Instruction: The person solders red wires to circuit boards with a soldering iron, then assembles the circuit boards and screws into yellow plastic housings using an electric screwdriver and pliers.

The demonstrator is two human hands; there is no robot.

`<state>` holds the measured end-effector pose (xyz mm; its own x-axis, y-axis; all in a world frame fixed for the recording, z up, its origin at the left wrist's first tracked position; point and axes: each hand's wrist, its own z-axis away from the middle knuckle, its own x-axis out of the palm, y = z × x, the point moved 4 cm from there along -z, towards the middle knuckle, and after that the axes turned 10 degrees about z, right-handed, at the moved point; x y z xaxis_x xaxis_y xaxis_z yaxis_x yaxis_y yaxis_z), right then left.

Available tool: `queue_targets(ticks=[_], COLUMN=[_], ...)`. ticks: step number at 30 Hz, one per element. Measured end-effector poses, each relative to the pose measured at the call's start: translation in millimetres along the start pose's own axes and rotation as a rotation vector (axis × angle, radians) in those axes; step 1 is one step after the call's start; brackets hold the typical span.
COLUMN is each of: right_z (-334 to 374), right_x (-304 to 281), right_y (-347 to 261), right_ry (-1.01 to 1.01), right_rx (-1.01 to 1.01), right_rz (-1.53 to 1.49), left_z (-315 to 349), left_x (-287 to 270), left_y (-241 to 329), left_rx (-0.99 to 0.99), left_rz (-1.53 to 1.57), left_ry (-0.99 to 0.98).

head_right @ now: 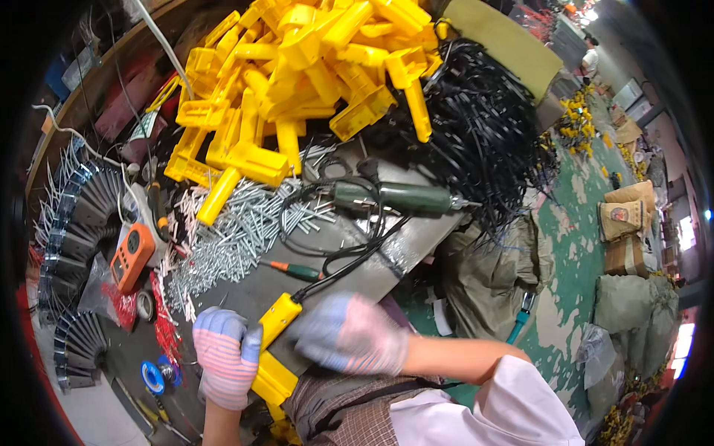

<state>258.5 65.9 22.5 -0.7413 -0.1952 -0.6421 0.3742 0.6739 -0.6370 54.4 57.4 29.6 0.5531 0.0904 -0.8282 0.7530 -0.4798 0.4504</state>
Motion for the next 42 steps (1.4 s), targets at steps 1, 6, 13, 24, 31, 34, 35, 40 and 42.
queue_targets(ticks=[1, 6, 13, 24, 31, 34, 35, 40, 42], right_z=[-2, -8, -17, -15, -20, -29, -28, 8, -12], right_x=[-27, -121, -135, -134, -158, -160, -158, -108, -125], right_y=[14, 85, 136, 134, 130, 106, 101, 99, 80], right_ry=[0.069, -0.019, -0.515, -0.361, -0.276, -0.143, -0.031, -0.096, 0.067], right_rx=[0.019, 0.282, 0.49, 0.51, 0.775, 0.866, 0.993, 1.165, 0.966], right_rz=[0.214, 0.978, 0.803, 0.924, 0.289, -0.124, -0.495, -1.513, -0.686], left_z=[-2, 6, -3, -3, -4, -3, -3, -5, -3], left_x=[-3, 17, 20, 20, 18, 19, 19, 19, 19], left_y=[7, 19, 20, 20, 20, 19, 19, 21, 20], left_rx=[0.031, -0.175, -0.191, -0.194, -0.179, -0.192, -0.195, -0.178, -0.177], left_rz=[0.025, 0.06, 0.033, 0.012, 0.013, 0.022, 0.021, 0.033, 0.019], left_ry=[0.054, -0.079, -0.099, -0.076, -0.065, -0.077, -0.075, -0.077, -0.065])
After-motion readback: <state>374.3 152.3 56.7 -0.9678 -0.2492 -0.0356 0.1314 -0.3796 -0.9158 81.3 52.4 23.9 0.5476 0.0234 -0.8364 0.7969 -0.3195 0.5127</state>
